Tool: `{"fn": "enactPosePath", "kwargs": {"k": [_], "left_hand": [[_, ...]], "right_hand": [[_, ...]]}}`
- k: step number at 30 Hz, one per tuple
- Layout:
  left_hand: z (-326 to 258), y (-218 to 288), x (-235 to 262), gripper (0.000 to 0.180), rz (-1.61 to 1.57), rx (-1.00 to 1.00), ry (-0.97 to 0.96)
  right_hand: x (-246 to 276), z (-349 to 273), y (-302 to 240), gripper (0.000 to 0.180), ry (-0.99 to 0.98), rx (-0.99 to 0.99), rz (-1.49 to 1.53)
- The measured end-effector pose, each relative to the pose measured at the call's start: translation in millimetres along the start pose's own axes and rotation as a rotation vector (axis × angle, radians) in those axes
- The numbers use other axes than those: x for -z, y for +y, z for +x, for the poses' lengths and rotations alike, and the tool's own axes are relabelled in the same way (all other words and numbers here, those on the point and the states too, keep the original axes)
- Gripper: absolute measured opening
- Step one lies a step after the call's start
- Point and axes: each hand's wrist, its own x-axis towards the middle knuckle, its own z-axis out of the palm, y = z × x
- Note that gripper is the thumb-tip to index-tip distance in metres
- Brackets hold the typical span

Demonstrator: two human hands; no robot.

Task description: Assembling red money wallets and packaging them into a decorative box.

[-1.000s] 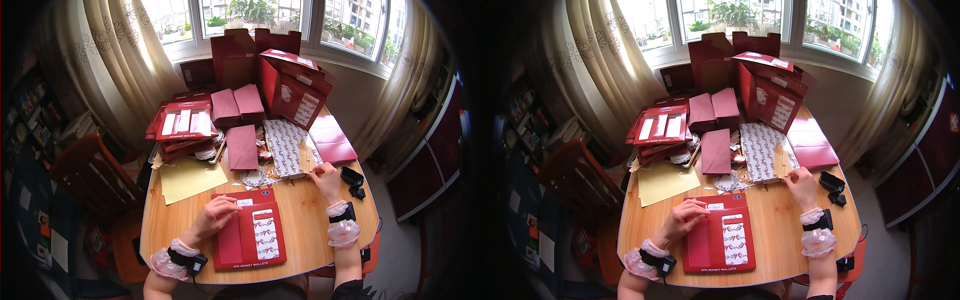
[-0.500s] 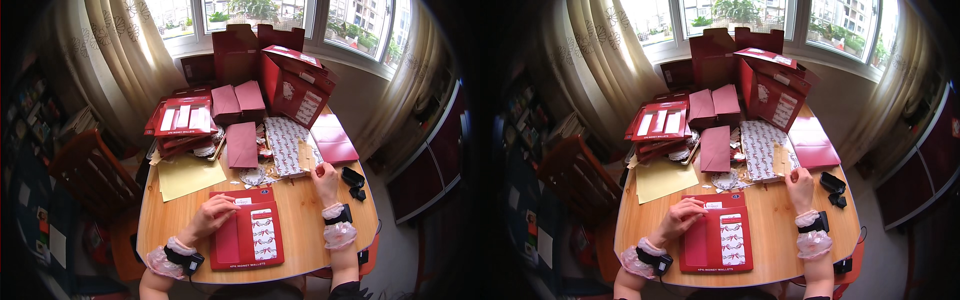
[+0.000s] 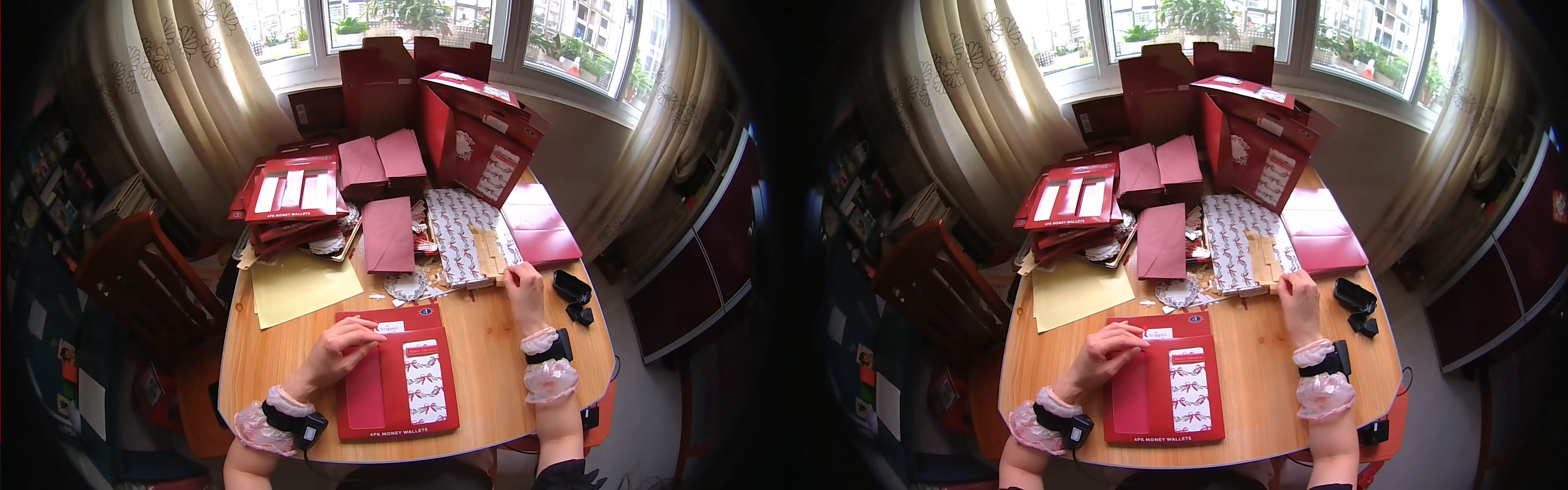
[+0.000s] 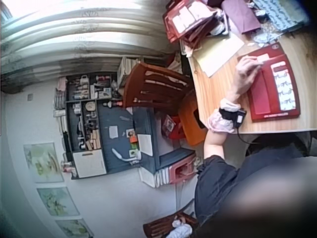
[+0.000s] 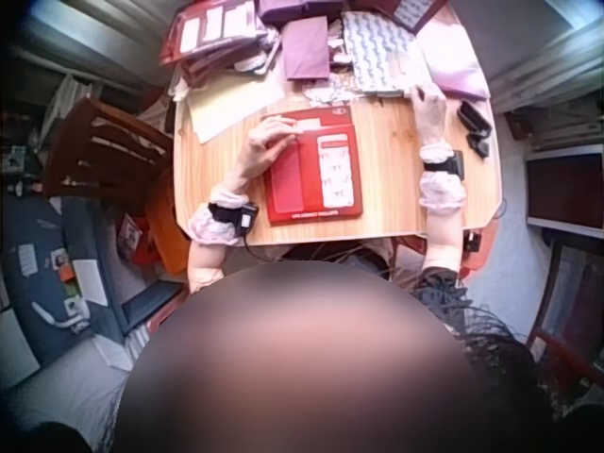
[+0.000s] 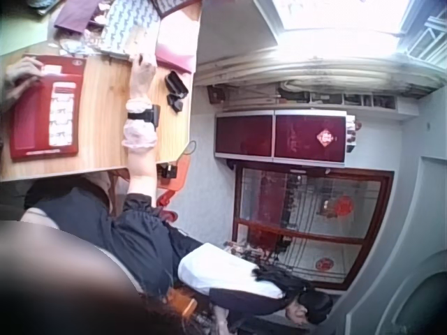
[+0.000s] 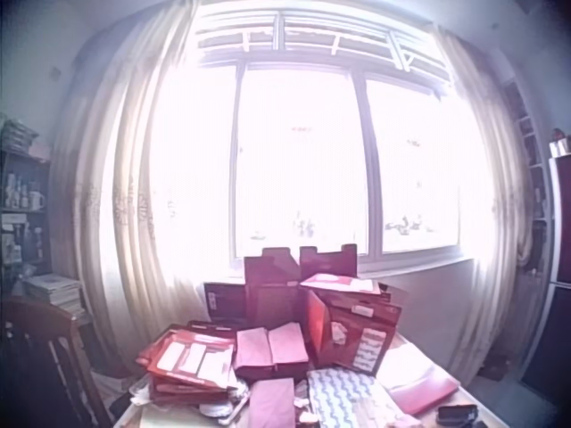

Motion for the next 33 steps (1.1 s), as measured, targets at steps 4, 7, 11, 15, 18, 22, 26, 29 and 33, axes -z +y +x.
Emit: {"fn": "enactPosePath", "kwargs": {"k": [4, 7, 11, 15, 18, 22, 26, 29, 33], "left_hand": [[-1.6, 0.3, -0.2, 0.020, -0.001, 0.003, 0.006], [-1.2, 3.0, 0.5, 0.019, 0.006, -0.001, 0.006], [-0.8, 1.9, 1.1, 0.016, 0.035, 0.005, 0.038], [-2.8, -4.4, 3.2, 0.013, 0.071, 0.200, 0.193], [-10.1, -19.8, 7.6, 0.014, 0.121, 0.360, 0.264], [-9.8, -20.8, 9.9, 0.014, 0.077, 0.501, 0.264], [-12.3, -23.9, 11.1, 0.015, 0.076, 0.506, 0.219], [-12.2, -22.4, 13.3, 0.016, 0.079, 0.480, 0.207], [-11.7, -23.9, 19.9, 0.018, 0.103, 0.490, 0.176]], "right_hand": [[-1.0, 0.3, 4.9, 0.010, 0.014, 0.021, 0.046], [-0.9, 0.6, 9.0, 0.011, 0.010, -0.015, 0.087], [-2.1, 1.2, 15.4, 0.013, -0.014, -0.092, 0.159], [-4.8, 1.1, 18.0, 0.015, 0.037, -0.074, 0.195], [-2.5, 3.9, 9.6, 0.016, -0.019, -0.244, 0.280], [-7.3, 3.7, 19.2, 0.016, 0.009, -0.236, 0.283], [-6.4, 5.1, 14.5, 0.016, 0.012, -0.267, 0.291], [-7.3, 5.5, 15.0, 0.016, 0.048, -0.337, 0.382], [-8.3, 6.6, 22.8, 0.018, 0.113, -0.382, 0.466]]}}
